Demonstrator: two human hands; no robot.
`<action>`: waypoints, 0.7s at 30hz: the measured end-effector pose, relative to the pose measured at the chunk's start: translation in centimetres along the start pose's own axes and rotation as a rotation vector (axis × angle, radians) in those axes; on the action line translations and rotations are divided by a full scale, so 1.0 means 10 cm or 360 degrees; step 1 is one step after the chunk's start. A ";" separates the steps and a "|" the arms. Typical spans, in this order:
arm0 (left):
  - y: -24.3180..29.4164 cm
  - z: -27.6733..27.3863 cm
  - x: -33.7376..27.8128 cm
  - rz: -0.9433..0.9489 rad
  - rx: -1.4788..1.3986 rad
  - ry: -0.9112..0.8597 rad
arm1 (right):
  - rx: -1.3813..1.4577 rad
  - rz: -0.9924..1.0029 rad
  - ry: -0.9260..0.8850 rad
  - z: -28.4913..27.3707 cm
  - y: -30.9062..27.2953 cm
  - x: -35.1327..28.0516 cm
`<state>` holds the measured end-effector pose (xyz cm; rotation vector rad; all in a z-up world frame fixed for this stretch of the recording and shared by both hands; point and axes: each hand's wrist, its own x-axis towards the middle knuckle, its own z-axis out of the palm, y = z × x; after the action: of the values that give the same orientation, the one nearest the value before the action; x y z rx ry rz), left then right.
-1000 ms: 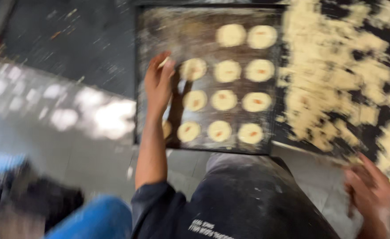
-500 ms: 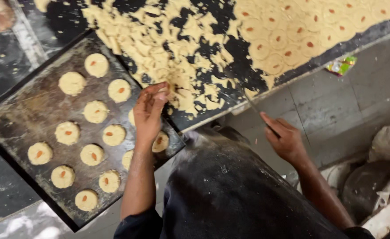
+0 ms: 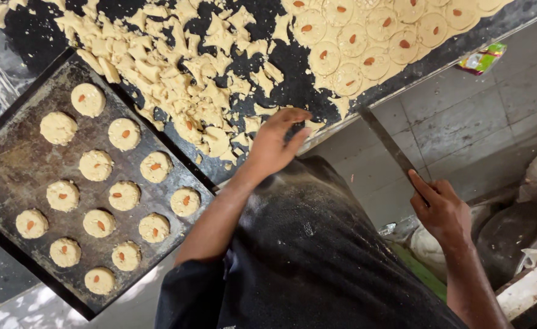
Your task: The person uses a metal spatula to lift round dough pieces topped with almonds from a large sheet and places them onto a baking tray. The person arranges the dough pieces in neat rows on the tray.
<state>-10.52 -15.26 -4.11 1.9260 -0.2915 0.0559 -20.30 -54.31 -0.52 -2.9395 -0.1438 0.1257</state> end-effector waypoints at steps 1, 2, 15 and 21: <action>-0.01 0.12 0.05 0.0043 0.0089 -0.0043 | 0.0012 -0.0014 0.0003 0.03 0.02 0.03; -0.02 0.24 0.11 0.0172 0.0276 -0.0099 | 0.0036 -0.0038 -0.0015 0.06 0.04 0.08; -0.31 0.83 0.26 0.0627 0.1387 -0.0333 | 0.0271 -0.0332 0.0113 0.39 -0.02 0.80; -0.24 0.60 0.19 0.0338 0.1288 -0.0011 | 0.0303 -0.0397 0.0093 0.33 0.12 0.86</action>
<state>-8.71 -20.33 -8.16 2.6856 -0.5343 0.3532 -11.96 -53.92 -4.57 -2.7054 -0.4603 0.0150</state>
